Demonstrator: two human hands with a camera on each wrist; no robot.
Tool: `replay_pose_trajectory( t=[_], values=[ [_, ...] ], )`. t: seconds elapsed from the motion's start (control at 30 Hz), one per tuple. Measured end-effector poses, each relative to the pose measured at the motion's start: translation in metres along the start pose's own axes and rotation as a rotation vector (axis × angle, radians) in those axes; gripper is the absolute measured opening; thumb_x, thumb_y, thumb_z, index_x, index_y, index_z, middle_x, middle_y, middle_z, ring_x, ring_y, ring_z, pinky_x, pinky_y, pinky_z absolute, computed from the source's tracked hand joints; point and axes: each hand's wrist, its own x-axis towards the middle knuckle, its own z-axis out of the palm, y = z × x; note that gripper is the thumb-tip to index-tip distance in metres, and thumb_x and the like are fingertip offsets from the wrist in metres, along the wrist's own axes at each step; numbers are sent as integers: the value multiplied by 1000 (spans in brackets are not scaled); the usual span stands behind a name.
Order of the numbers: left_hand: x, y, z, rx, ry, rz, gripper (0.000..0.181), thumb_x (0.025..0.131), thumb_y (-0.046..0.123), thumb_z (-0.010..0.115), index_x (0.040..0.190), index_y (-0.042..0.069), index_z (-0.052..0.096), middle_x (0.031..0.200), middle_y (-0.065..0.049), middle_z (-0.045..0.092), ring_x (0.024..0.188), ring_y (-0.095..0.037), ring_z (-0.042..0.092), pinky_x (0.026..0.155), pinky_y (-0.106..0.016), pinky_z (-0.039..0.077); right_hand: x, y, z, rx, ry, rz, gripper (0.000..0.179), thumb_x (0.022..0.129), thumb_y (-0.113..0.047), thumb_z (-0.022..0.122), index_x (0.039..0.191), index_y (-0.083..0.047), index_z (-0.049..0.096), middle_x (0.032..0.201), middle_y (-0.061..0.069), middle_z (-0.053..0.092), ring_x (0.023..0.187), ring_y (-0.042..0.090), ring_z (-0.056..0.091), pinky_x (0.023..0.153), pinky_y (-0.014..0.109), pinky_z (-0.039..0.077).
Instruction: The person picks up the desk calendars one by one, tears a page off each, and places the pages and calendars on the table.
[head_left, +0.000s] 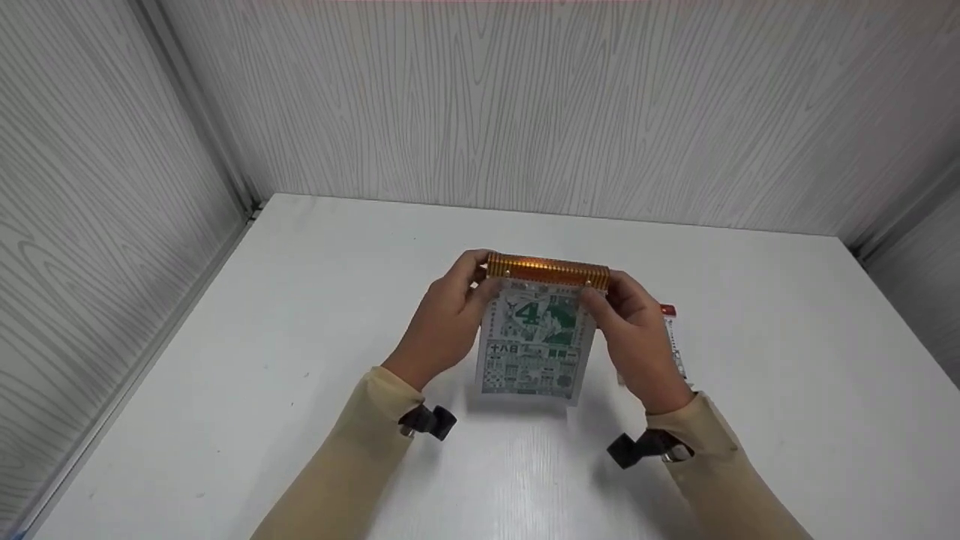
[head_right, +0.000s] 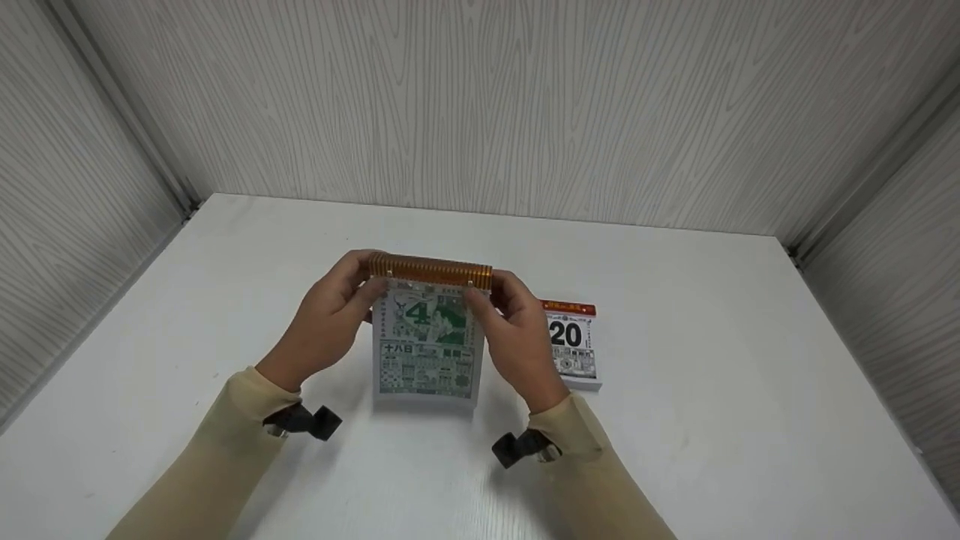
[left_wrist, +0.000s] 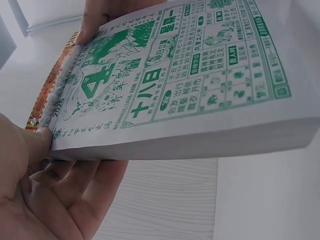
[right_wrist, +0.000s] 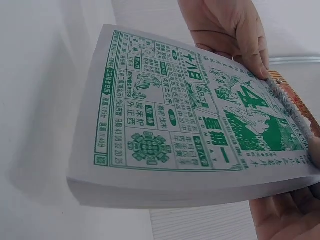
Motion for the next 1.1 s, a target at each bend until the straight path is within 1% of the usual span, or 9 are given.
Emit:
replay_pose_trajectory(
  t=[0.13, 0.23, 0.33, 0.47, 0.67, 0.73, 0.87, 0.97, 1.1],
  values=[
    [0, 3, -1, -184, -73, -21, 39, 110, 36, 50, 141, 12, 51, 114, -4, 62, 86, -18, 68, 78, -36, 59, -1, -1, -3, 71, 38, -28, 37, 106, -30, 61, 135, -7, 61, 115, 16, 64, 99, 27, 63, 86, 32, 55],
    [1, 3, -2, -283, -131, -54, 34, 110, 31, 53, 138, 12, 54, 117, -7, 61, 94, -20, 72, 83, -37, 60, -1, -2, -5, 101, 59, -38, 36, 106, -30, 60, 135, -9, 61, 113, 17, 64, 97, 27, 64, 83, 33, 56],
    [2, -1, -3, -360, -189, -56, 33, 110, 26, 53, 139, 11, 54, 121, -9, 61, 102, -23, 70, 89, -39, 59, -1, -2, -6, 139, 71, -44, 36, 107, -28, 58, 137, -8, 60, 113, 17, 63, 98, 27, 65, 84, 34, 56],
    [5, -11, -2, -459, -275, -45, 36, 111, 29, 48, 143, 11, 53, 127, -10, 61, 113, -27, 64, 96, -43, 56, -1, -3, -8, 208, 100, -54, 39, 108, -27, 55, 141, -5, 55, 116, 15, 64, 101, 25, 66, 88, 35, 57],
    [4, -14, 7, -527, -397, -81, 44, 113, 39, 37, 153, 22, 43, 135, -8, 60, 118, -28, 64, 95, -46, 56, 0, -5, -12, 274, 128, -33, 44, 108, -32, 55, 142, -6, 53, 119, 16, 64, 102, 24, 67, 87, 34, 58],
    [4, -13, 11, -544, -404, -109, 45, 113, 43, 34, 155, 25, 40, 134, -9, 62, 115, -29, 66, 91, -45, 57, 1, -5, -12, 268, 127, -19, 45, 107, -34, 56, 142, -6, 53, 120, 17, 64, 101, 24, 68, 86, 34, 59],
    [2, -12, 17, -555, -383, -157, 45, 113, 45, 31, 154, 29, 38, 126, -11, 63, 108, -30, 67, 83, -41, 58, 2, -4, -13, 253, 119, 1, 47, 107, -37, 56, 143, -6, 52, 121, 17, 64, 100, 23, 69, 85, 34, 59],
    [1, -11, 22, -560, -379, -172, 47, 113, 47, 29, 155, 27, 36, 123, -13, 63, 106, -30, 67, 81, -40, 59, 2, -2, -14, 251, 117, 18, 48, 106, -38, 58, 143, -7, 53, 121, 16, 64, 100, 22, 69, 84, 33, 59],
    [1, -11, 26, -571, -384, -195, 49, 112, 45, 32, 157, 25, 31, 124, -12, 66, 105, -29, 70, 78, -40, 60, 3, -2, -15, 239, 102, 44, 49, 105, -39, 60, 141, -6, 54, 118, 15, 65, 97, 21, 69, 81, 33, 59]
  ],
)
